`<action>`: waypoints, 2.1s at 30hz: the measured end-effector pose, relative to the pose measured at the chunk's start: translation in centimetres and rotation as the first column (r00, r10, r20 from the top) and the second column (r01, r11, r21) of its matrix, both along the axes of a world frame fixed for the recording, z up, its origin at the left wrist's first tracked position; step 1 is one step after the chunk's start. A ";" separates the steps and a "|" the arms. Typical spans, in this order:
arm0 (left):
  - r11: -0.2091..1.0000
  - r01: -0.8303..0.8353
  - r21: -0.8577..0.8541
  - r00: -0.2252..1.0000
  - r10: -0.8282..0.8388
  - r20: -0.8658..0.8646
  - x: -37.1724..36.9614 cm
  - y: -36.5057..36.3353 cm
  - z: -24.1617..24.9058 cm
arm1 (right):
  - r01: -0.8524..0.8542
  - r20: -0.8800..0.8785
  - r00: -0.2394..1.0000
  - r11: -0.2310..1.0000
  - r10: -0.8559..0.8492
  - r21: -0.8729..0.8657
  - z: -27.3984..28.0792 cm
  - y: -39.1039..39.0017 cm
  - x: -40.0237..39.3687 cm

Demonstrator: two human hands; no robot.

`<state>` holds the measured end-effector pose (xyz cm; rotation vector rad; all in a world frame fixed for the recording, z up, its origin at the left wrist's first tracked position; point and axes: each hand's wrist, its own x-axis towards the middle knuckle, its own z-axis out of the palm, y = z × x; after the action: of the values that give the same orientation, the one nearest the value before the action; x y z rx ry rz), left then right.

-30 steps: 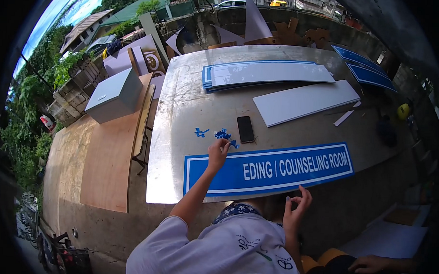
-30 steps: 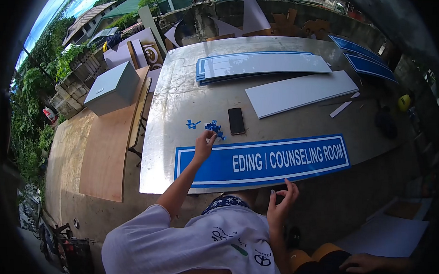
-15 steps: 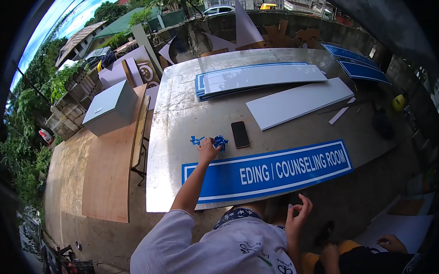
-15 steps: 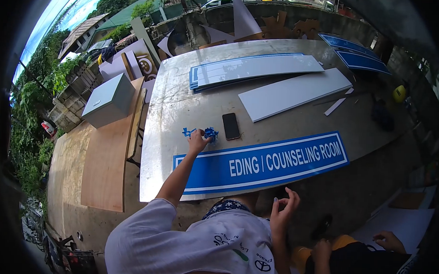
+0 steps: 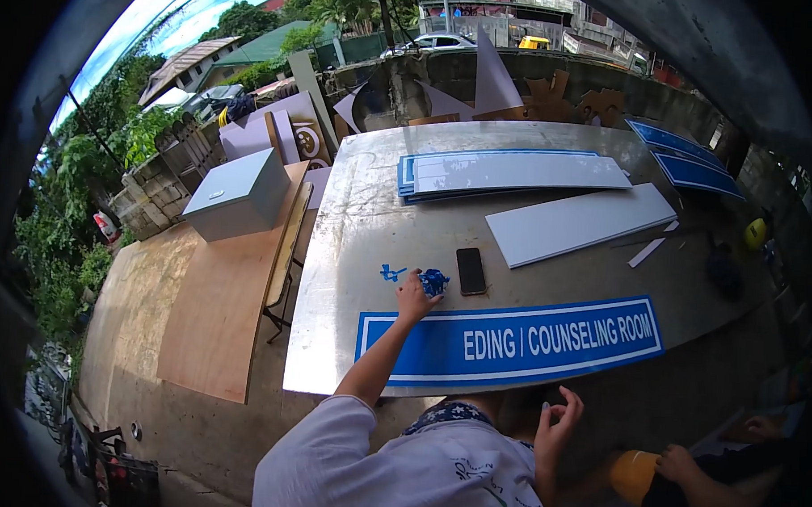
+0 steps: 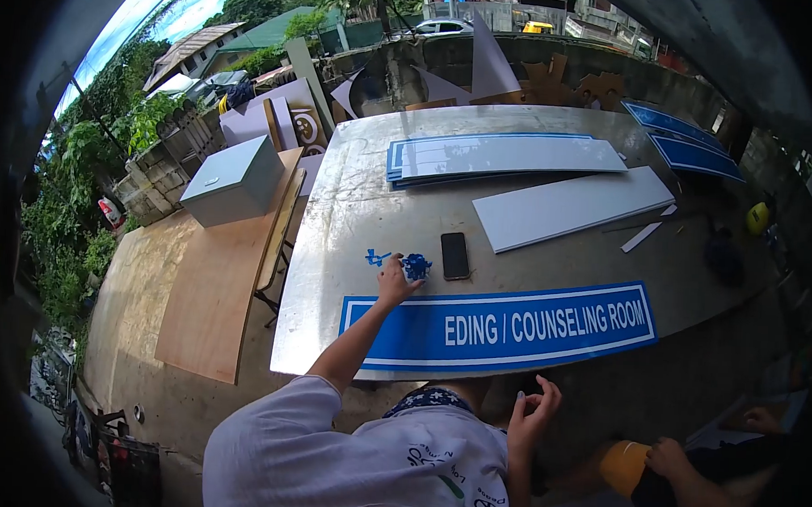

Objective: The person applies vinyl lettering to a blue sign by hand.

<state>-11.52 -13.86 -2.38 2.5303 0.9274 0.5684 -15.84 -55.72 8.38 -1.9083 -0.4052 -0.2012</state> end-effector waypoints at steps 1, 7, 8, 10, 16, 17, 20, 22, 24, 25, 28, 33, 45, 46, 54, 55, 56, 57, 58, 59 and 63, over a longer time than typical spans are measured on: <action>1.000 0.017 0.016 1.000 -0.017 -0.008 -0.2 0.0 0.2 | 0.008 -0.012 1.000 1.000 -0.008 -0.009 0.2 0.0 -0.1; 0.996 0.014 0.086 0.987 -0.028 0.159 -1.8 -2.4 2.4 | -0.014 -0.061 0.998 0.999 0.011 -0.040 0.1 -0.3 -0.5; 0.989 0.028 0.143 0.972 -0.060 0.227 -2.1 -3.3 3.2 | -0.016 -0.060 0.998 0.999 0.014 -0.047 0.2 -0.2 -0.6; 0.995 0.058 0.083 0.965 -0.077 0.252 -3.1 -6.1 4.6 | -0.022 -0.059 0.998 0.998 0.018 -0.054 0.1 -0.1 -0.8; 0.806 0.448 -0.386 0.889 -0.359 0.283 -6.3 -18.6 7.3 | -0.084 -0.051 0.996 0.983 0.076 -0.163 1.3 0.5 -1.6; 0.698 0.511 -0.502 0.858 -0.445 0.256 -6.9 -20.8 7.9 | -0.125 -0.001 0.992 0.971 0.127 -0.202 1.7 0.9 -1.9; 0.300 0.543 -0.784 0.703 -0.674 0.229 -7.6 -25.8 8.6 | -0.229 -0.015 0.972 0.938 0.233 -0.261 2.1 1.1 -2.5; 0.058 0.465 -0.884 0.629 -0.724 0.283 -7.6 -27.8 8.8 | -0.227 0.166 0.927 0.857 0.335 -0.463 1.1 1.3 -2.4; 0.006 0.507 -0.862 0.556 -0.766 0.322 -7.3 -28.7 8.5 | -0.299 0.124 0.907 0.824 0.402 -0.481 0.7 0.9 -2.6; -0.032 0.535 -0.845 0.564 -0.731 0.384 -7.2 -28.8 9.2 | -0.302 0.112 0.905 0.805 0.410 -0.511 0.7 0.8 -2.8; -0.122 0.525 -0.843 0.593 -0.658 0.464 -7.1 -28.9 8.9 | -0.312 0.109 0.895 0.781 0.433 -0.541 0.1 0.3 -2.9; -0.192 0.569 -0.800 0.586 -0.588 0.558 -7.7 -29.0 9.0 | -0.349 0.081 0.887 0.774 0.455 -0.529 0.3 0.4 -3.3; 0.103 0.882 -0.460 0.340 -0.814 0.470 -7.9 -29.1 7.9 | -0.407 -0.041 0.859 0.631 0.510 -0.660 -9.8 -3.4 -2.8; 0.101 0.882 -0.461 0.340 -0.814 0.471 -7.9 -29.3 7.8 | -0.399 -0.027 0.861 0.640 0.508 -0.656 -9.4 -3.5 -2.7; 0.070 0.886 -0.458 0.316 -0.815 0.486 -8.2 -29.5 8.0 | -0.338 0.088 0.869 0.715 0.486 -0.612 -6.5 -3.0 -3.9; 0.068 0.885 -0.460 0.315 -0.815 0.486 -8.3 -29.5 7.6 | -0.331 0.100 0.870 0.723 0.482 -0.606 -5.5 -2.1 -3.4; 0.068 0.878 -0.473 0.318 -0.822 0.472 -8.3 -29.4 7.3 | -0.325 0.113 0.870 0.731 0.479 -0.600 -5.1 -2.1 -3.5; 0.069 0.871 -0.486 0.321 -0.829 0.458 -8.4 -29.3 6.9 | -0.320 0.125 0.870 0.738 0.477 -0.594 -4.6 -1.7 -3.4; 0.069 0.870 -0.488 0.323 -0.828 0.458 -8.4 -29.3 7.1 | -0.315 0.137 0.869 0.745 0.475 -0.588 -4.3 -1.5 -3.5; 0.019 0.878 -0.478 0.306 -0.790 0.530 -8.3 -29.3 7.4 | -0.310 0.150 0.868 0.752 0.474 -0.582 -3.8 -1.5 -3.6; -0.055 0.862 -0.504 0.311 -0.727 0.611 -8.4 -29.3 6.8 | -0.305 0.174 0.863 0.765 0.473 -0.567 -2.4 -0.7 -3.7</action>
<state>-19.96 -43.14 4.44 1.5994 -0.5090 -0.1071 -19.53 -56.42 6.01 -2.2704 -1.1707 -0.1103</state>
